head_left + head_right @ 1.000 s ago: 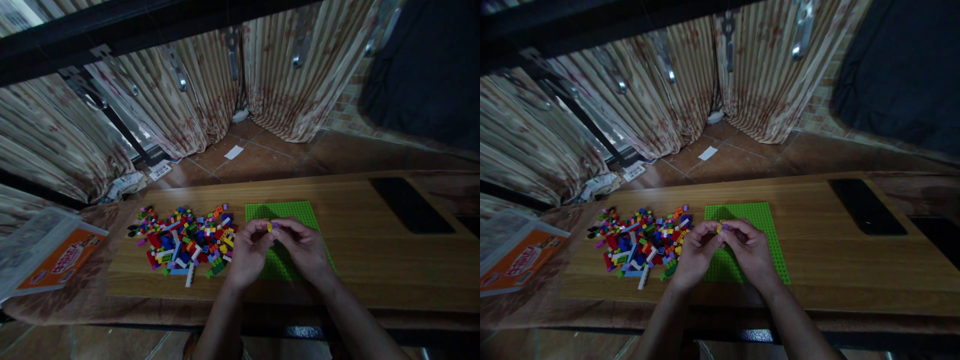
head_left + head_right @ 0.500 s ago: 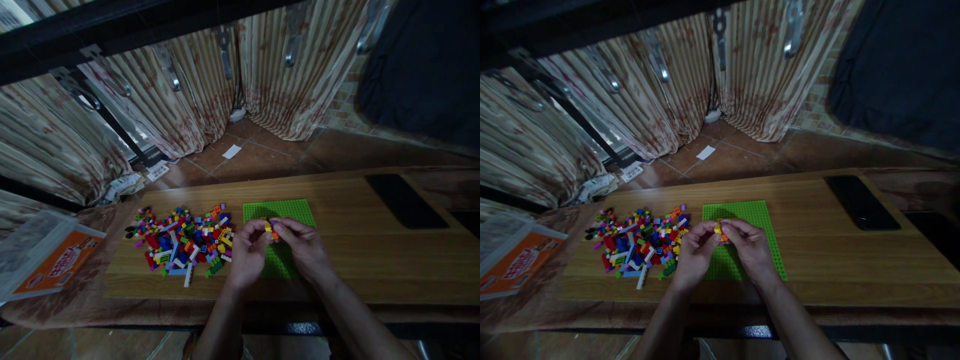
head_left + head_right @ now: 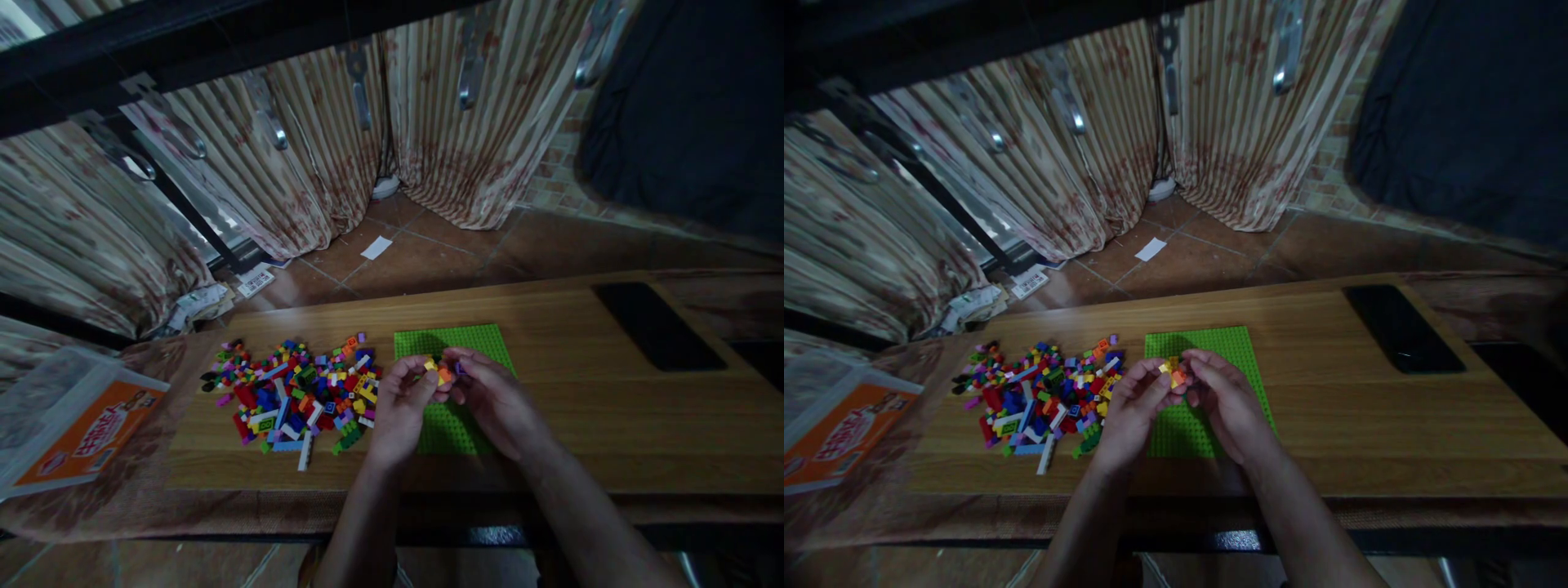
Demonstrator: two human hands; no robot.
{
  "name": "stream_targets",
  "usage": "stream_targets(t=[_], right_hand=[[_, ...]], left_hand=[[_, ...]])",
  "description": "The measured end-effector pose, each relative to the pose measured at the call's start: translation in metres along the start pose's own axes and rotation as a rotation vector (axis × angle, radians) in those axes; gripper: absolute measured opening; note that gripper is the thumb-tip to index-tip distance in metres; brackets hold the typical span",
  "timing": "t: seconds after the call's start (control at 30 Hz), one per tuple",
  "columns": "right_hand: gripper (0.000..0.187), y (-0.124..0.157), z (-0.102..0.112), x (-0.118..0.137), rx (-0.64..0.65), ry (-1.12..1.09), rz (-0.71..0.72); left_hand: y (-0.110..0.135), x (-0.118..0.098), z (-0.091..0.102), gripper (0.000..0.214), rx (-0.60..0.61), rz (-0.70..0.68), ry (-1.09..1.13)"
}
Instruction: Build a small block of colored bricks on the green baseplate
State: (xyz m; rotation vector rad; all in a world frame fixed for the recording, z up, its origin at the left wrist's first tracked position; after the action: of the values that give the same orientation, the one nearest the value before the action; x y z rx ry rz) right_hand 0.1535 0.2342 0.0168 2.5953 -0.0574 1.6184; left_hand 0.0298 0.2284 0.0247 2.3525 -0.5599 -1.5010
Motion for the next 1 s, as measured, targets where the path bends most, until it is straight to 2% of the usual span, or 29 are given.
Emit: stream_targets(t=[0.13, 0.3, 0.53, 0.73, 0.9, 1.0], right_hand=[[0.031, 0.003, -0.003, 0.000, 0.014, 0.153, 0.024], [0.032, 0.005, -0.002, 0.000, 0.018, 0.222, 0.074], [0.021, 0.003, -0.002, 0.002, -0.009, -0.077, -0.023], [0.023, -0.004, 0.015, 0.013, -0.097, -0.330, -0.140], [0.016, -0.005, 0.021, 0.010, -0.136, -0.260, -0.155], [0.020, -0.005, 0.018, 0.006, -0.149, -0.210, -0.158]], left_hand=[[0.000, -0.004, -0.001, 0.028, -0.019, -0.040, -0.060], [0.001, -0.007, -0.002, 0.023, -0.058, -0.101, -0.148], [0.002, -0.004, 0.003, 0.028, -0.011, -0.038, -0.073], [0.000, -0.012, 0.020, 0.038, -0.126, -0.114, 0.030], [0.000, -0.012, 0.020, 0.032, -0.172, -0.063, -0.015], [-0.001, -0.009, 0.019, 0.032, -0.206, -0.036, -0.007]])
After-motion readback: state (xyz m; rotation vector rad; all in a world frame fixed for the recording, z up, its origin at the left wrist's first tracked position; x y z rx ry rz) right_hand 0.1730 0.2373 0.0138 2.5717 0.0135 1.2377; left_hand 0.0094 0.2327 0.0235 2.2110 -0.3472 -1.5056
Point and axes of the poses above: each hand's wrist, its own y-axis away from the middle knuckle, its own z-axis out of the back of the hand, x = y × z, the point moved 5 cm from there along -y, towards the middle knuckle, and after that the axes turned 14 degrees about z, right-handed, at the moved point
